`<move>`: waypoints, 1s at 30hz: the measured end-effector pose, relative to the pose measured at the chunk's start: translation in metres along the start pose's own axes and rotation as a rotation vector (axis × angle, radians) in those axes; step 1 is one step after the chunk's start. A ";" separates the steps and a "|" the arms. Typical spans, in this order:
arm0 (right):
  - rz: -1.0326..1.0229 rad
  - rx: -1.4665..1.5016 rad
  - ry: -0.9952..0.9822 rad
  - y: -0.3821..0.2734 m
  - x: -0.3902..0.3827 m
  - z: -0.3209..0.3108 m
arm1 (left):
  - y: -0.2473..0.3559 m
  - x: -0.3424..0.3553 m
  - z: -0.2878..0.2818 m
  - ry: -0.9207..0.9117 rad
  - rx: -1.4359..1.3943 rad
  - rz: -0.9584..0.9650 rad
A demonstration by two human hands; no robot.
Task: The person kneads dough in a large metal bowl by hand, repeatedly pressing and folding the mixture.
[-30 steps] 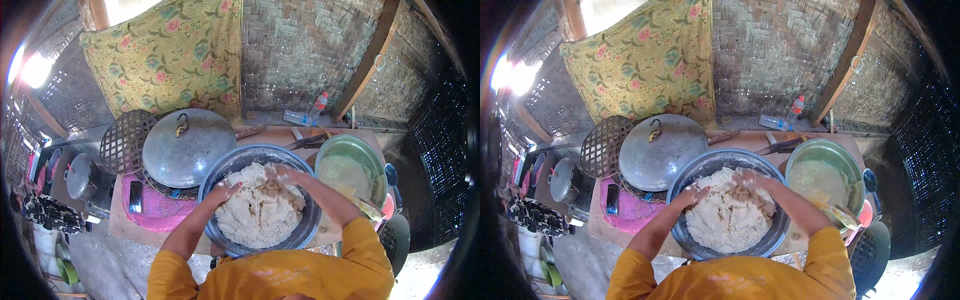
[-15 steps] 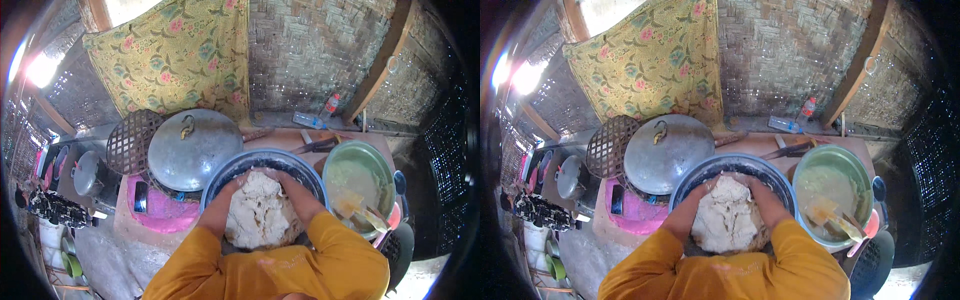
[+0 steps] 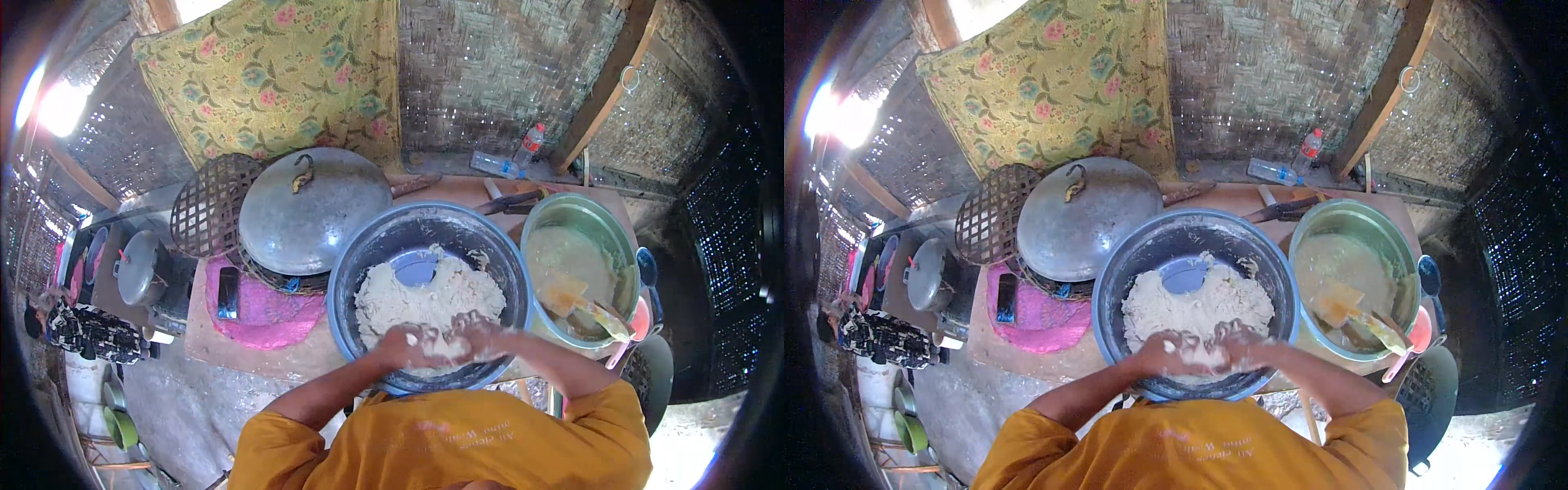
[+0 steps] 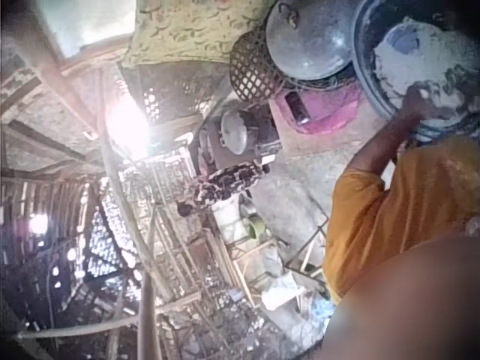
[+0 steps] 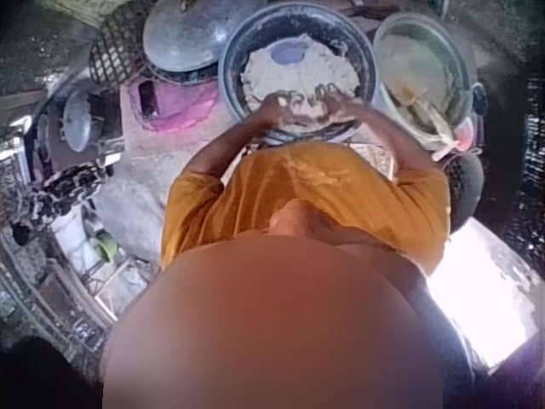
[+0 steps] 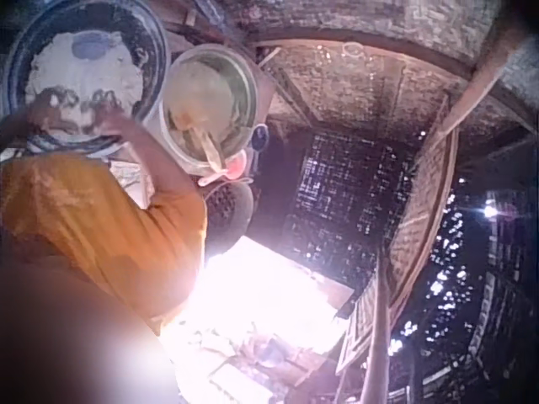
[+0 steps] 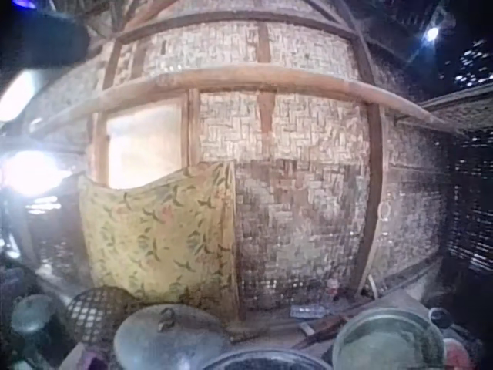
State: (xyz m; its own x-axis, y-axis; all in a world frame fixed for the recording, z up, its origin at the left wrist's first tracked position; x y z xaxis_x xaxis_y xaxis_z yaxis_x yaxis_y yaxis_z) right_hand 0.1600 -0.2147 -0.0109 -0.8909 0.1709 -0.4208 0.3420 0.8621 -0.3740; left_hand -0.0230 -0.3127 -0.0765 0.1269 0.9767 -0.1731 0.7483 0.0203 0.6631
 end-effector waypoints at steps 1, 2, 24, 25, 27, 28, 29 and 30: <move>0.032 -0.130 0.243 0.017 0.001 0.060 | 0.028 -0.003 -0.015 -0.020 0.082 0.065; 0.146 -0.101 0.179 0.002 -0.001 0.044 | 0.040 -0.005 -0.021 -0.024 0.155 0.109; 0.465 0.019 0.323 0.068 0.123 0.040 | -0.059 0.115 0.005 0.200 0.185 -0.008; 0.430 0.153 0.227 0.079 0.112 0.048 | -0.023 0.116 -0.012 0.001 0.282 0.078; 0.308 0.399 0.020 0.101 0.097 0.071 | 0.006 0.109 -0.025 -0.263 0.337 0.161; 0.172 0.336 0.269 0.081 0.084 0.064 | -0.011 0.097 -0.032 -0.324 0.287 0.133; 0.238 0.389 0.300 0.050 0.065 0.042 | -0.025 0.089 -0.044 -0.377 0.235 0.108; 0.336 0.464 0.355 0.021 0.031 0.019 | -0.013 0.082 -0.057 -0.318 0.092 0.116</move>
State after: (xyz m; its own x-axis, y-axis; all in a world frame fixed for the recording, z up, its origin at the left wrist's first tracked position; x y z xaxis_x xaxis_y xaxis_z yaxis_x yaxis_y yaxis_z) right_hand 0.1454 -0.2002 -0.0479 -0.7304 0.6093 -0.3088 0.6404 0.4535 -0.6198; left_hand -0.0599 -0.2208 -0.0577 0.4003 0.8556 -0.3282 0.7707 -0.1205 0.6257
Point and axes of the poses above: each hand's wrist, its own x-axis towards the middle knuckle, its own z-axis out of the palm, y = z × x, the point moved 1 cm from there along x, towards the middle knuckle, and after that the axes turned 7 degrees about y, right-handed, at the moved point
